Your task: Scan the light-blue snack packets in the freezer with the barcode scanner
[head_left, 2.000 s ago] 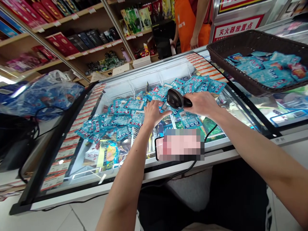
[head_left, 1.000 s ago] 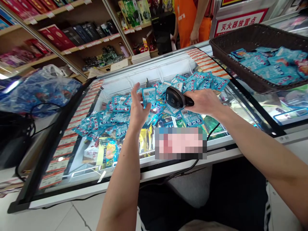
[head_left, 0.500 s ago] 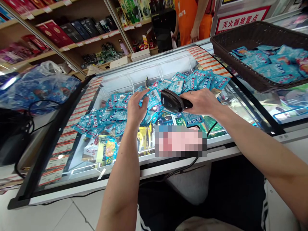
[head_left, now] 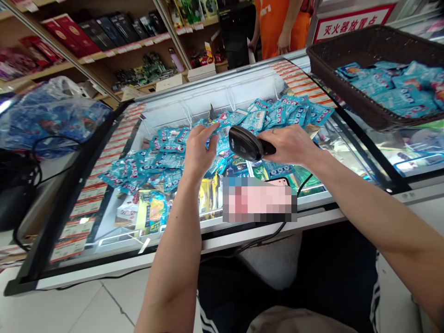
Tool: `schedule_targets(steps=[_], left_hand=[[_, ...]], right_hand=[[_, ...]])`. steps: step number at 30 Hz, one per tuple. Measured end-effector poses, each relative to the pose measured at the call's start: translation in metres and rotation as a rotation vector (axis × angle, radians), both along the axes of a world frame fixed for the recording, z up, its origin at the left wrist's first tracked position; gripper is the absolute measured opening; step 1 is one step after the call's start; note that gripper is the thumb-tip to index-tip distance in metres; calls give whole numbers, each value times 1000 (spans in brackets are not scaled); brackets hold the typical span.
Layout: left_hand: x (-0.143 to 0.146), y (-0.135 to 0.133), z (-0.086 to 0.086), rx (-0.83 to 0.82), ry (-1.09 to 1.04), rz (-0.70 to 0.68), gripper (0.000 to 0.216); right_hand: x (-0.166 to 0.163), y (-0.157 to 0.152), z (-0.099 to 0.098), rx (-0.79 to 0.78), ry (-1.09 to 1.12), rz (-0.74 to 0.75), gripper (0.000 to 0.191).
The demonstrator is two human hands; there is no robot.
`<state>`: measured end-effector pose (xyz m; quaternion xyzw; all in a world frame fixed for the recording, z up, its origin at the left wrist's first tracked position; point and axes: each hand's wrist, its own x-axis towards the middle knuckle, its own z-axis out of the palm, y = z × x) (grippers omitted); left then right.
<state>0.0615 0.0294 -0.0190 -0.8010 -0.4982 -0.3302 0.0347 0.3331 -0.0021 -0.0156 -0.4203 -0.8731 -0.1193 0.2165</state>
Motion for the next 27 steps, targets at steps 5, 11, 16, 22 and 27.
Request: schedule_targets(steps=[5,11,16,22,27], left_hand=[[1,-1,-1,-11,10,4,38],[-4,-1,2,-39,-17,20,35],[-24,5,-5,-55,-78,128,30],[-29,-1,-14,-29,-28,305,26],[-10,-4,-12,-4,48,210,24]], right_hand=[[-1,0,-1,6,-7,-2,33],[3,1,1,-27,7,-35,35],[8,4,4,-43,45,-124,37],[10,7,0,-73,60,-175,37],[12,9,0,-69,59,-214,37]])
